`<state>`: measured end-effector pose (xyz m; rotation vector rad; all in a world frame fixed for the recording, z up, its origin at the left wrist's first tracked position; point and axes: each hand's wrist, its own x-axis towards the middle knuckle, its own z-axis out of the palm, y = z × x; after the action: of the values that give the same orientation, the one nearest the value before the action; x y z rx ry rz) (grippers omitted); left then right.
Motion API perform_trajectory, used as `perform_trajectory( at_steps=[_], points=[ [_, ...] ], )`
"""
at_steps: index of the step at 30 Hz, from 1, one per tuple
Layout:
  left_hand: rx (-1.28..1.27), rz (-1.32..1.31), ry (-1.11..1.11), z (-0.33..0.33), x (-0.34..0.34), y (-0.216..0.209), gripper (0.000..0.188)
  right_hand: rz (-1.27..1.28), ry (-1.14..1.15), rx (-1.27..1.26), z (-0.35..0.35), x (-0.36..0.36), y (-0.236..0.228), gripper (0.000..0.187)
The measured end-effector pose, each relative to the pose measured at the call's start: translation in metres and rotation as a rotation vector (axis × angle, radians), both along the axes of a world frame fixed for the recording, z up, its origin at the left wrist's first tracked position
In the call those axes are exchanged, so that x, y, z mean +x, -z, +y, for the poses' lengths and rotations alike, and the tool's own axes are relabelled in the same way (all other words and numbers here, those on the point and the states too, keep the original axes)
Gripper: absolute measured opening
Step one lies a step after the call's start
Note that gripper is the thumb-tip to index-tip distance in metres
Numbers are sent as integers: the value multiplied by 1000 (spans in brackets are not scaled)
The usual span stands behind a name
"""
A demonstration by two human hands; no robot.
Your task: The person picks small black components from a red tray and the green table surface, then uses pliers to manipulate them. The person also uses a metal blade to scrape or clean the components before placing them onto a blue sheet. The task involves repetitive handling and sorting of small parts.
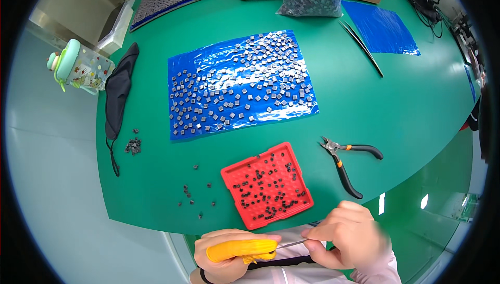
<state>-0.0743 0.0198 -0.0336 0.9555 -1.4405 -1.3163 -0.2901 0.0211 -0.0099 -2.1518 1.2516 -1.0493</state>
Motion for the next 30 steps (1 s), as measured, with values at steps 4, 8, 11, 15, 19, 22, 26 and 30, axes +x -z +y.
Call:
perform_trajectory(
  at_steps=[4,8,11,15,19,22,26,30],
  points=[
    [-42,-107,10,-3,-2,-8,23,-38,-44,67,-1,-4,-4,16],
    [-115,-133,19,-2,-1,-3,19,-71,-52,125,0,-4,-4,15],
    [-143,-119,37,-4,-2,-3,17,-112,-42,175,1,-4,-6,14],
    [-146,-127,13,-2,-2,-4,17,-190,-63,293,2,-5,-8,11],
    [-163,-119,2,-2,-5,-3,18,-204,-71,433,4,-9,-10,9],
    [-192,-118,12,-3,-6,-2,18,-245,-78,549,5,-11,-10,8],
    [-202,-79,28,-5,-8,-2,19,-263,-104,658,3,-14,-12,9],
    [-206,-54,29,-2,-6,2,20,-310,-82,718,4,-13,-14,9]
  ],
)
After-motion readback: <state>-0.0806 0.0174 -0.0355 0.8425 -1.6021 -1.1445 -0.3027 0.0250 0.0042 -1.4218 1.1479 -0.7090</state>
